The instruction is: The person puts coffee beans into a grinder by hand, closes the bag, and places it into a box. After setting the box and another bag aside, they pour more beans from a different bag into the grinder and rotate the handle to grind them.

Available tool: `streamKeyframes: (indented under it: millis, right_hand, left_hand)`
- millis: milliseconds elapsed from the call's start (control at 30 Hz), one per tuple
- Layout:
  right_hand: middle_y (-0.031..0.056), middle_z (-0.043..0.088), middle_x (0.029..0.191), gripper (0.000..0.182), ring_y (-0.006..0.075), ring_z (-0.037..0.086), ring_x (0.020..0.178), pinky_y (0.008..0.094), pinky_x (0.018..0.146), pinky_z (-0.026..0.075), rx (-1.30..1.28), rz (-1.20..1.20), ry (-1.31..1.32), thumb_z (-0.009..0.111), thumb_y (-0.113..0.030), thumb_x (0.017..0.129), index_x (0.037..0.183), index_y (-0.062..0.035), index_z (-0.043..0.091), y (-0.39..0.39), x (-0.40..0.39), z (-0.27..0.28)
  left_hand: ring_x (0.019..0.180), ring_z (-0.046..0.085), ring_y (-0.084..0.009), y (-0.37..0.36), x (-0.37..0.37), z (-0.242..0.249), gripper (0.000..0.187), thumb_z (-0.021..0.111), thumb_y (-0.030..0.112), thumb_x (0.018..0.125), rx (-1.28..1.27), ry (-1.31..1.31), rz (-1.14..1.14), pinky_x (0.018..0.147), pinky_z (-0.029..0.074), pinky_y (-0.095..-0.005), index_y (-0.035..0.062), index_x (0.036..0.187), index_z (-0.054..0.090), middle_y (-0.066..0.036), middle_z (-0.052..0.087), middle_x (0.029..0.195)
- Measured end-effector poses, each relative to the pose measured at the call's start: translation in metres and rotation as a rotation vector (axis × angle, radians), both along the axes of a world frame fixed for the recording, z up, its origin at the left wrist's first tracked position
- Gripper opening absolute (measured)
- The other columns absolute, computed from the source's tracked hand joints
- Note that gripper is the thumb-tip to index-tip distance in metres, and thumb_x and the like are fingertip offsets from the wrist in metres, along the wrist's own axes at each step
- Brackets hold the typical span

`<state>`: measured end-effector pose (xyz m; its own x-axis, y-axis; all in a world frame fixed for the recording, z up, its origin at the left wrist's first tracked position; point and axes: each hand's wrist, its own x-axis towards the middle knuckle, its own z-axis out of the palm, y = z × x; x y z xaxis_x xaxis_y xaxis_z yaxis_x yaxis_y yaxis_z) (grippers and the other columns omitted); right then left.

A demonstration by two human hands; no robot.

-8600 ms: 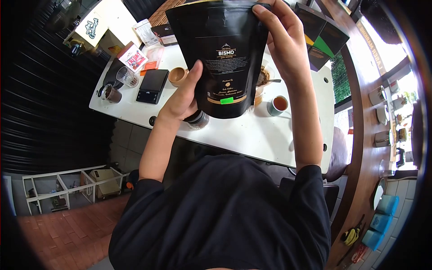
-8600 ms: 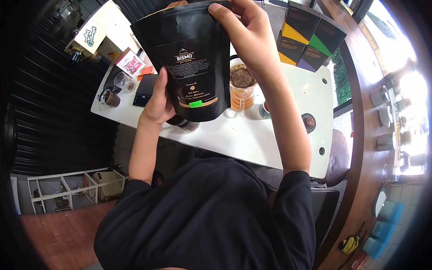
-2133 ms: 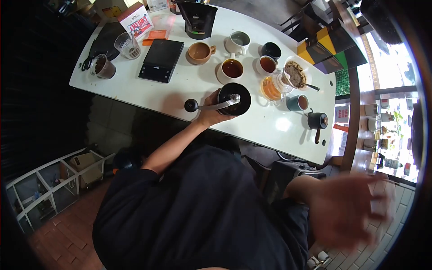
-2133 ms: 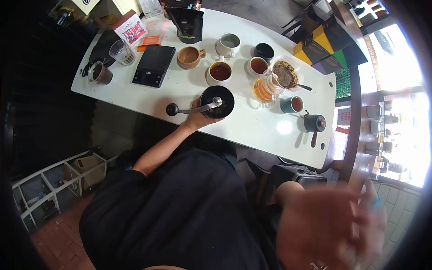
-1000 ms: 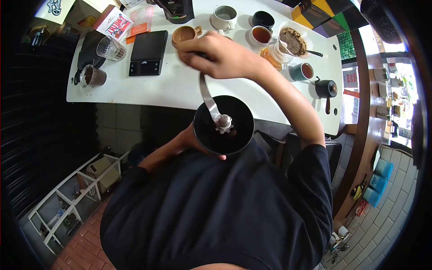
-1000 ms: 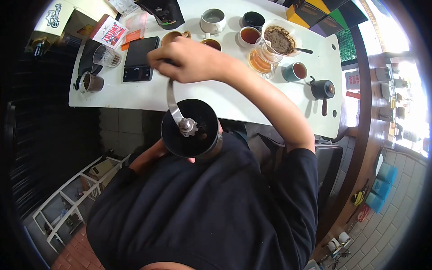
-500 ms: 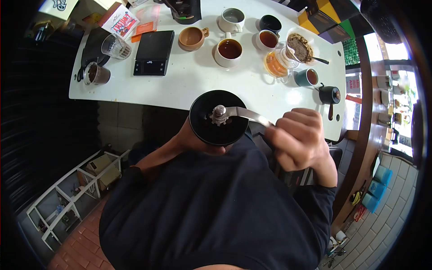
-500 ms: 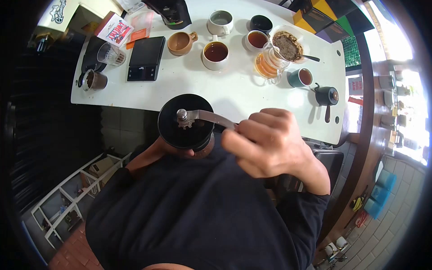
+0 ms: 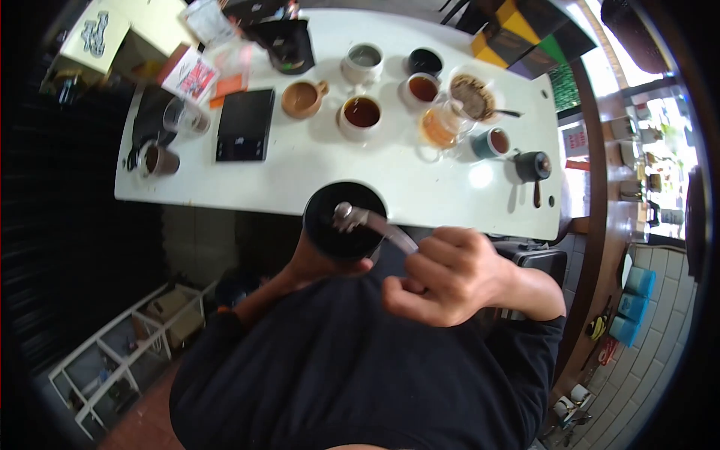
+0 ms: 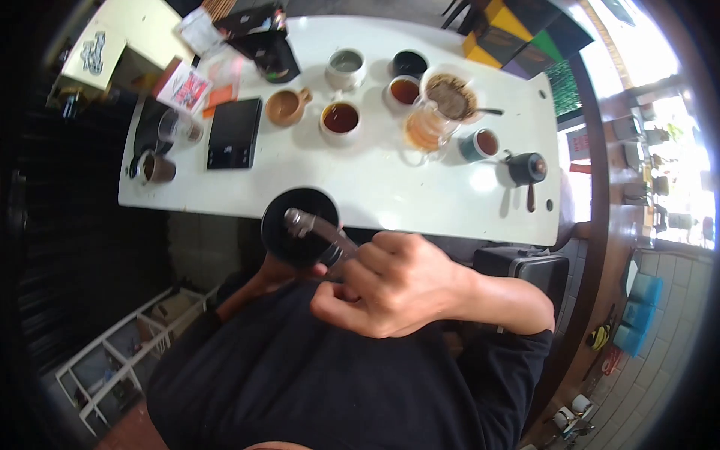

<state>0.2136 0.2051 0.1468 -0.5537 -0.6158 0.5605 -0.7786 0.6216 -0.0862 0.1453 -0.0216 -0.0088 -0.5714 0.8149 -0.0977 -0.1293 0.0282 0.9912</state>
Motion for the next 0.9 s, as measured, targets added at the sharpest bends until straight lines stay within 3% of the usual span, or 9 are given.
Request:
streamKeyframes:
  millis: [33,133,200,333,467,533,600,767,900]
  right_hand:
    - [-0.004,0.04,0.059,0.017,0.0083,0.045,0.046,0.0255,0.04,0.033,-0.004,0.024,-0.073,0.068,-0.015,0.068,0.083,-0.0125,0.061,0.001,0.001,-0.001]
    - [0.0005,0.048,0.06,0.028,0.0193,0.053,0.048,0.0347,0.044,0.042,-0.278,0.198,-0.323,0.066,-0.016,0.068,0.094,-0.0096,0.061,0.008,-0.006,-0.014]
    - [0.0036,0.049,0.06,0.034,0.0267,0.055,0.05,0.0398,0.047,0.045,-0.306,0.101,-0.373,0.065,-0.016,0.066,0.098,-0.0066,0.061,0.015,-0.013,-0.024]
    - [0.0012,0.048,0.059,0.025,0.0206,0.054,0.049,0.0353,0.045,0.043,-0.219,0.111,-0.252,0.064,-0.018,0.07,0.093,-0.0078,0.06,0.004,-0.008,-0.022]
    - [-0.002,0.046,0.058,0.017,0.014,0.053,0.048,0.0313,0.043,0.039,-0.083,0.168,-0.122,0.061,-0.02,0.077,0.089,-0.009,0.059,-0.012,0.001,-0.01]
    - [-0.0027,0.042,0.059,0.012,0.0116,0.048,0.048,0.0281,0.041,0.035,-0.08,0.202,-0.067,0.063,-0.015,0.076,0.083,-0.0085,0.056,-0.023,-0.001,-0.007]
    - [-0.0021,0.044,0.056,0.014,0.0124,0.049,0.047,0.028,0.041,0.035,-0.006,0.276,-0.028,0.062,-0.019,0.078,0.084,-0.008,0.056,-0.035,-0.004,-0.006]
    - [-0.0017,0.052,0.053,0.014,0.0169,0.056,0.045,0.0334,0.043,0.037,0.13,0.361,-0.147,0.056,-0.023,0.087,0.088,-0.009,0.055,-0.073,-0.022,0.003]
    - [0.0047,0.068,0.069,0.023,0.0252,0.071,0.067,0.0415,0.051,0.048,0.195,0.364,-0.255,0.054,-0.023,0.086,0.095,-0.006,0.067,-0.078,-0.05,0.016]
  left_hand:
    - [0.118,0.058,-0.0178,0.0,0.007,0.006,0.089,0.086,0.054,0.073,0.069,-0.147,0.029,0.1,0.048,-0.0374,0.0024,0.137,0.052,-0.007,0.062,0.127]
    - [0.107,0.063,-0.0146,0.008,0.009,-0.008,0.103,0.092,0.059,0.06,0.361,-0.447,0.096,0.093,0.053,-0.0323,0.0011,0.133,0.049,-0.006,0.063,0.12]
    - [0.109,0.062,-0.0152,0.007,0.005,-0.027,0.107,0.083,0.069,0.061,0.31,-0.378,0.133,0.094,0.053,-0.0331,-0.0003,0.134,0.048,-0.007,0.062,0.121]
    - [0.112,0.061,-0.0162,0.015,0.002,-0.041,0.116,0.064,0.087,0.065,0.234,-0.235,0.181,0.096,0.052,-0.0342,-0.0034,0.136,0.046,-0.01,0.062,0.122]
    - [0.107,0.059,-0.0146,0.029,-0.003,-0.014,0.118,0.065,0.088,0.064,0.182,-0.252,0.087,0.091,0.051,-0.0312,-0.003,0.137,0.042,-0.008,0.058,0.123]
    - [0.092,0.057,-0.0097,0.044,-0.006,0.003,0.106,0.066,0.087,0.067,0.229,-0.211,0.162,0.079,0.052,-0.0301,-0.003,0.121,0.053,-0.006,0.064,0.104]
    - [0.078,0.053,-0.0065,0.051,-0.018,0.006,0.092,0.067,0.084,0.069,0.026,0.142,-0.121,0.066,0.051,-0.0317,-0.0022,0.1,0.06,-0.004,0.063,0.079]
    - [0.082,0.056,-0.0078,0.06,-0.014,0.004,0.093,0.07,0.085,0.064,0.083,0.125,-0.284,0.072,0.052,-0.033,-0.0012,0.099,0.062,-0.008,0.066,0.085]
    - [0.09,0.058,-0.0092,0.047,-0.024,-0.022,0.096,0.072,0.084,0.062,0.171,0.106,-0.388,0.079,0.051,-0.0336,-0.0011,0.106,0.061,-0.01,0.067,0.093]
